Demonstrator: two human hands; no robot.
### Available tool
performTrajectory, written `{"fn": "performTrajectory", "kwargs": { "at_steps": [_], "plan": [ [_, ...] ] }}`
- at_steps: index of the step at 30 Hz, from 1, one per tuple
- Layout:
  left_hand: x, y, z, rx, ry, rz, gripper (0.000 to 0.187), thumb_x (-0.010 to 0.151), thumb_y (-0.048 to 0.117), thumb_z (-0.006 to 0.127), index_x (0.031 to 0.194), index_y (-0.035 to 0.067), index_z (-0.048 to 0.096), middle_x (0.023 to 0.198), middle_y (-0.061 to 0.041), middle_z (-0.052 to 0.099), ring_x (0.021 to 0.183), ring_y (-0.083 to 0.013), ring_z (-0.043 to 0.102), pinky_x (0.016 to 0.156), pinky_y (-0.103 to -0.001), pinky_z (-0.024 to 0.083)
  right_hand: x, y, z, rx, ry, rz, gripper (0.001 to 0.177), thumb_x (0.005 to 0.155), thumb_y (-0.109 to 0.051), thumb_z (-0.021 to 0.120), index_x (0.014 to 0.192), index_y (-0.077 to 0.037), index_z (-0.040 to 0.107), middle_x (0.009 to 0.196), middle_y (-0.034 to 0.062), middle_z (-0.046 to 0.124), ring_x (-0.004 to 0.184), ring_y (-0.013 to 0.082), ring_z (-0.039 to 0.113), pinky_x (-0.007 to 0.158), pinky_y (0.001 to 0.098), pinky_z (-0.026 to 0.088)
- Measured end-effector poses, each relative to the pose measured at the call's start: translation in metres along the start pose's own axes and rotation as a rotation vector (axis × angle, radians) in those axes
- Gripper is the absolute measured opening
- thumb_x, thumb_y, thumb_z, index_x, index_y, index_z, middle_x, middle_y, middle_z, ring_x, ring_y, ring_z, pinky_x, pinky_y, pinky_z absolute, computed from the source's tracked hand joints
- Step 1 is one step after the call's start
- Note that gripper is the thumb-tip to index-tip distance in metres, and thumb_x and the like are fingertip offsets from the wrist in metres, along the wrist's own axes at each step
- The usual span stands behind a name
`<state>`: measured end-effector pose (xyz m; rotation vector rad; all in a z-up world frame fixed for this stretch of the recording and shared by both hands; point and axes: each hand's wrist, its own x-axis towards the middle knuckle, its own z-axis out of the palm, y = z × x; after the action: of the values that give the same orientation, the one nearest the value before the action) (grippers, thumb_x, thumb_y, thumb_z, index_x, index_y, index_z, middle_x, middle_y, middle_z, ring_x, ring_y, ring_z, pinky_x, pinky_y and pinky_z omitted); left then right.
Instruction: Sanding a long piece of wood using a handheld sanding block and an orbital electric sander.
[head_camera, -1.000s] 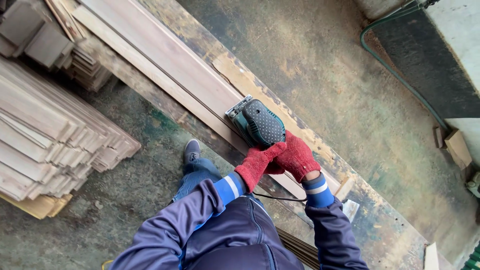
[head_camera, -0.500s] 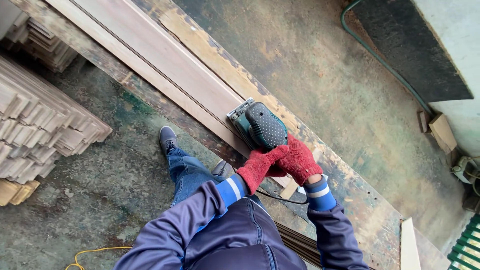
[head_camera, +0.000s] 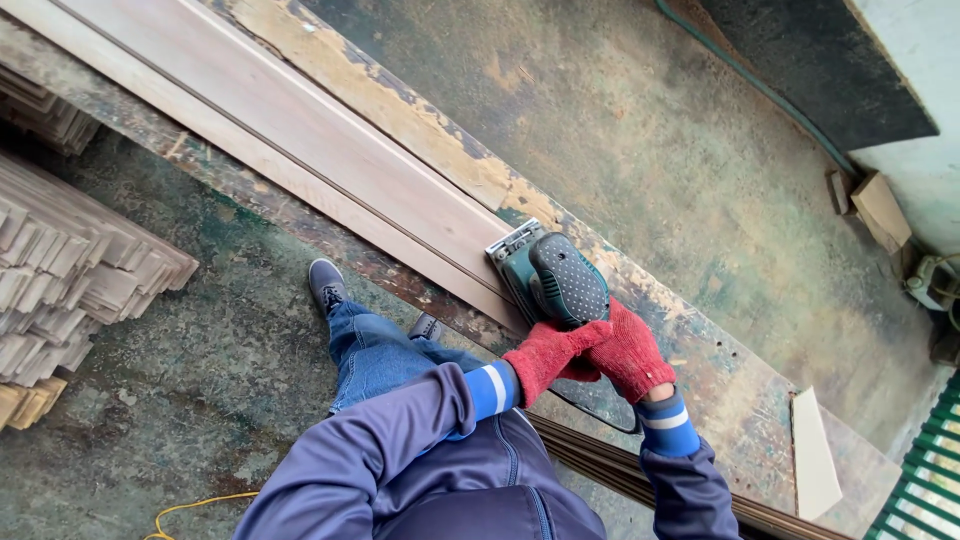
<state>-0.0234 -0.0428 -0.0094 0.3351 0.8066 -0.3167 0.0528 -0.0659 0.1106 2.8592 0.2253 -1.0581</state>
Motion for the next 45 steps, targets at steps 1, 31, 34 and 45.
{"fn": "performTrajectory", "kwargs": {
  "at_steps": [1,31,34,45],
  "plan": [
    [-0.002,-0.001,0.005,0.017,-0.019,-0.005,0.072,0.072,0.026,0.099,0.127,-0.006,0.065,0.102,-0.022,0.072,0.087,-0.0446,0.075,0.073,-0.058,0.066,0.004,0.013,0.004,0.035,0.012,-0.018,0.047,0.084,-0.037,0.057,0.108,-0.003,0.079,0.103,0.0251,0.077,0.114,0.042,0.069,0.095,0.05,0.057],
    [-0.026,-0.049,0.092,1.073,-0.787,0.104,0.072,0.08,0.052,0.064,0.135,0.007,0.057,0.122,-0.011,0.072,0.106,-0.0225,0.068,0.095,-0.036,0.055,-0.061,0.238,0.052,1.153,0.375,0.264,0.029,0.084,-0.006,0.074,0.111,0.005,0.072,0.091,0.0152,0.074,0.075,0.0204,0.064,0.066,0.0312,0.052],
    [-0.038,0.008,0.071,0.99,-0.517,-0.237,0.074,0.078,0.047,0.069,0.14,0.007,0.062,0.134,-0.009,0.068,0.122,-0.0196,0.063,0.108,-0.032,0.05,-0.051,0.259,0.073,1.256,0.379,0.344,0.022,0.087,-0.007,0.076,0.105,0.004,0.07,0.083,0.0158,0.071,0.067,0.0222,0.066,0.061,0.0307,0.053],
    [-0.017,0.132,-0.148,0.101,0.294,0.157,0.02,0.099,0.026,0.068,0.114,0.014,0.072,0.108,-0.013,0.077,0.095,-0.0294,0.076,0.092,-0.051,0.064,0.006,0.311,0.129,1.061,0.45,0.601,0.045,0.067,-0.037,0.1,0.095,-0.01,0.077,0.073,0.015,0.07,0.069,0.0276,0.072,0.065,0.0443,0.06]
  ]
}}
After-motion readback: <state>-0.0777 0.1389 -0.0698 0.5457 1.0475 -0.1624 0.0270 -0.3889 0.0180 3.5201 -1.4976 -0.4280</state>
